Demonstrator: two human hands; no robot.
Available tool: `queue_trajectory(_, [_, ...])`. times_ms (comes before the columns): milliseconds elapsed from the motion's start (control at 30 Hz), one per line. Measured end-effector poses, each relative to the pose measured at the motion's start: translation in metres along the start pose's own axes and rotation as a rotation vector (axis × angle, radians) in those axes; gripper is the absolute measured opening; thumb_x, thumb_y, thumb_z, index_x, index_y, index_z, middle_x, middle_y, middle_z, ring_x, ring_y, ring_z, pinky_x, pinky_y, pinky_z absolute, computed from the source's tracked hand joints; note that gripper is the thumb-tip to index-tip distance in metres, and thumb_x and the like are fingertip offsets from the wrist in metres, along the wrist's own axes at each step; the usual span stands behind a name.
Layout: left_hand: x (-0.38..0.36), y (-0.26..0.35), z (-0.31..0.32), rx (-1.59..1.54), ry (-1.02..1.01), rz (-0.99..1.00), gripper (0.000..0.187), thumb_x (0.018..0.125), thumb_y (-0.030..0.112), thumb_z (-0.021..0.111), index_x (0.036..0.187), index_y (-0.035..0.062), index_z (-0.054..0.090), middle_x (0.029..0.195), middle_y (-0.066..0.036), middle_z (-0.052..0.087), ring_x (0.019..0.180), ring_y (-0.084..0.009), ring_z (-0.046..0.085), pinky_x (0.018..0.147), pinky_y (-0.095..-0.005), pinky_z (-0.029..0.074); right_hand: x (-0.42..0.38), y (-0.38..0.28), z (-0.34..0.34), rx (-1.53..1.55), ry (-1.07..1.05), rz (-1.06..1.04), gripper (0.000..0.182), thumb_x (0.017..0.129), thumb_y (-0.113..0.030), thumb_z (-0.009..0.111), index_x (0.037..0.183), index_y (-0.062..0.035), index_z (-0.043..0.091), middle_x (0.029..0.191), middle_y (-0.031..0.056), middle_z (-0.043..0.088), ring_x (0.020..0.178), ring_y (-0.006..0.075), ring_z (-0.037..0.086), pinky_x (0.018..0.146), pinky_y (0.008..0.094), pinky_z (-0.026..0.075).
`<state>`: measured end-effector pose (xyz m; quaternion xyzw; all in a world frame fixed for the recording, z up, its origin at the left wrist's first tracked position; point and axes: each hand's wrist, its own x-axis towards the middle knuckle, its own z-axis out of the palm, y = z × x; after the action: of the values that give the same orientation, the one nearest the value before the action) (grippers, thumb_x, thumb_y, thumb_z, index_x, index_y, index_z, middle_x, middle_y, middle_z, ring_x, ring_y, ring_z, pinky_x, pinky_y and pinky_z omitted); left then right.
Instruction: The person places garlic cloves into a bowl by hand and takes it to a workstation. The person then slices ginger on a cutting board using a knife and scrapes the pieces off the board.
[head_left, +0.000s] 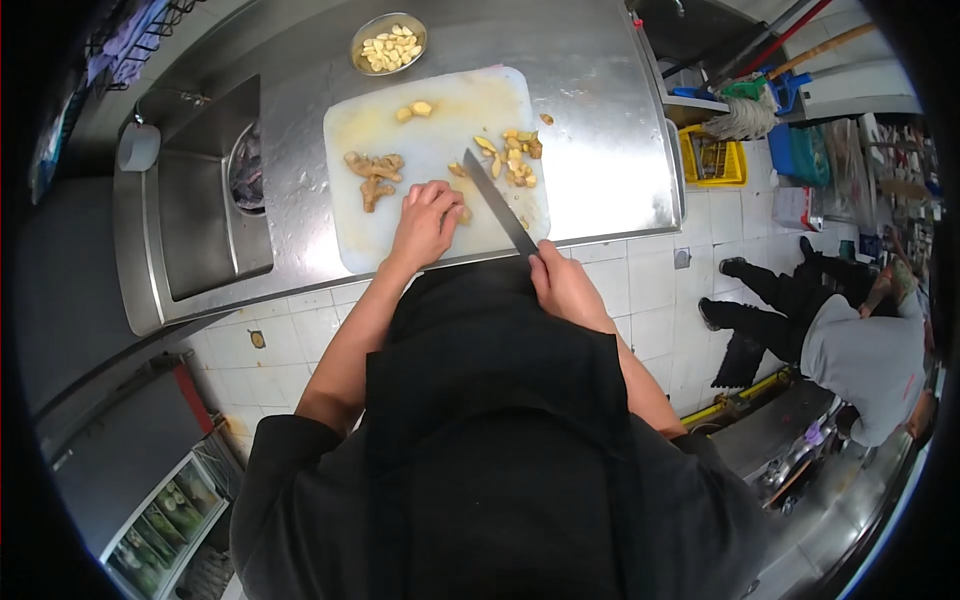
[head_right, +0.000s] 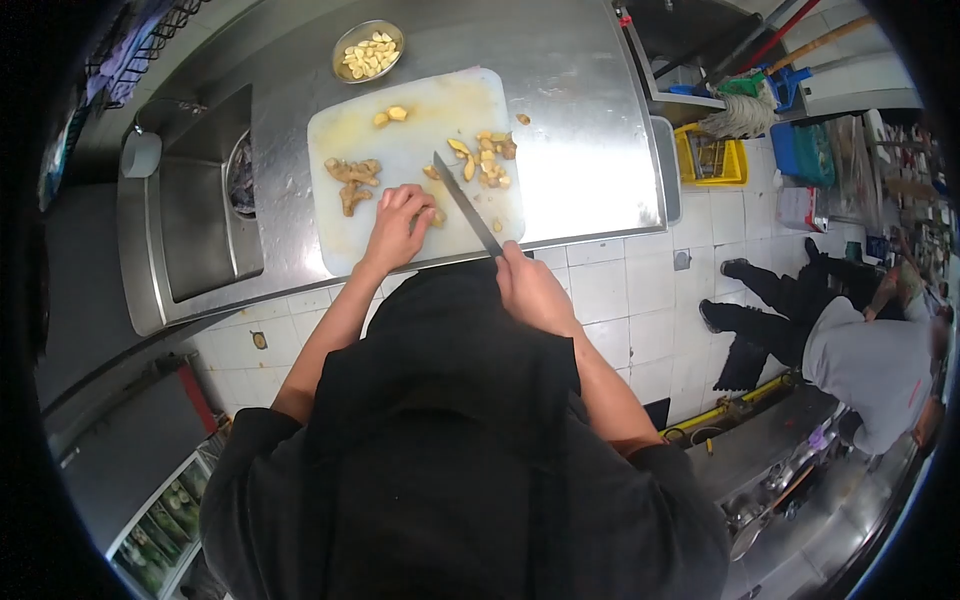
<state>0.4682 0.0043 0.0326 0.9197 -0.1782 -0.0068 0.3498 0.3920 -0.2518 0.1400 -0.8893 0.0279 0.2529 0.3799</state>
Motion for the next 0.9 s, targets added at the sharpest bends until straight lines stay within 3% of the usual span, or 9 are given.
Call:
queue_trajectory(200, [0.002, 0.003, 0.002, -0.022, -0.022, -0.018, 0.012, 0.099, 0.013, 0.066, 0.11, 0.0098, 0.07, 0.116, -0.01, 0.061, 0.113, -0.0347, 0.052, 0.104, -0.0448, 0.041, 0.037, 0.016, 0.018, 0.046, -0.118, -0.108, 0.022, 0.108, -0.02, 0.05, 0.112, 0.002, 0.052, 0.092, 0.0363, 0.068, 0.095, 0.0576, 0.064, 0.083, 0.0632, 0.049])
queue_trajectory(433, [-0.004, -0.003, 0.008, -0.024, -0.017, -0.008, 0.013, 0.1, 0.013, 0.065, 0.112, 0.0109, 0.07, 0.116, -0.011, 0.061, 0.114, -0.0346, 0.051, 0.105, -0.0454, 0.039, 0.032, 0.012, 0.016, 0.007, -0.226, -0.03, 0.024, 0.109, -0.02, 0.048, 0.111, 0.0037, 0.052, 0.096, 0.0374, 0.068, 0.096, 0.058, 0.064, 0.084, 0.0637, 0.049])
queue_trajectory(600, [-0.007, 0.0, 0.01, 0.015, 0.0, -0.013, 0.014, 0.101, 0.012, 0.064, 0.113, 0.0113, 0.071, 0.116, -0.012, 0.059, 0.111, -0.0347, 0.049, 0.101, -0.046, 0.04, 0.103, 0.0, 0.069, 0.105, -0.013, -0.183, 0.025, 0.109, -0.02, 0.048, 0.111, 0.0042, 0.053, 0.095, 0.0376, 0.068, 0.095, 0.0587, 0.064, 0.083, 0.0645, 0.048])
queue_trajectory(833, [-0.01, 0.009, 0.013, 0.039, -0.028, -0.097, 0.016, 0.101, 0.012, 0.063, 0.115, 0.0139, 0.071, 0.112, -0.012, 0.056, 0.105, -0.0354, 0.047, 0.098, -0.0448, 0.041, 0.067, 0.007, 0.03, 0.073, -0.055, -0.242, 0.023, 0.108, -0.018, 0.049, 0.111, 0.0045, 0.053, 0.092, 0.0373, 0.067, 0.092, 0.0588, 0.064, 0.08, 0.0645, 0.048])
queue_trajectory(900, [-0.01, 0.009, 0.012, 0.053, -0.029, -0.086, 0.017, 0.102, 0.012, 0.062, 0.116, 0.0147, 0.07, 0.111, -0.013, 0.055, 0.104, -0.0349, 0.047, 0.097, -0.0455, 0.041, 0.055, 0.003, 0.017, 0.019, -0.182, -0.088, 0.022, 0.108, -0.017, 0.05, 0.111, 0.0047, 0.053, 0.092, 0.0373, 0.067, 0.091, 0.0584, 0.064, 0.08, 0.0647, 0.048])
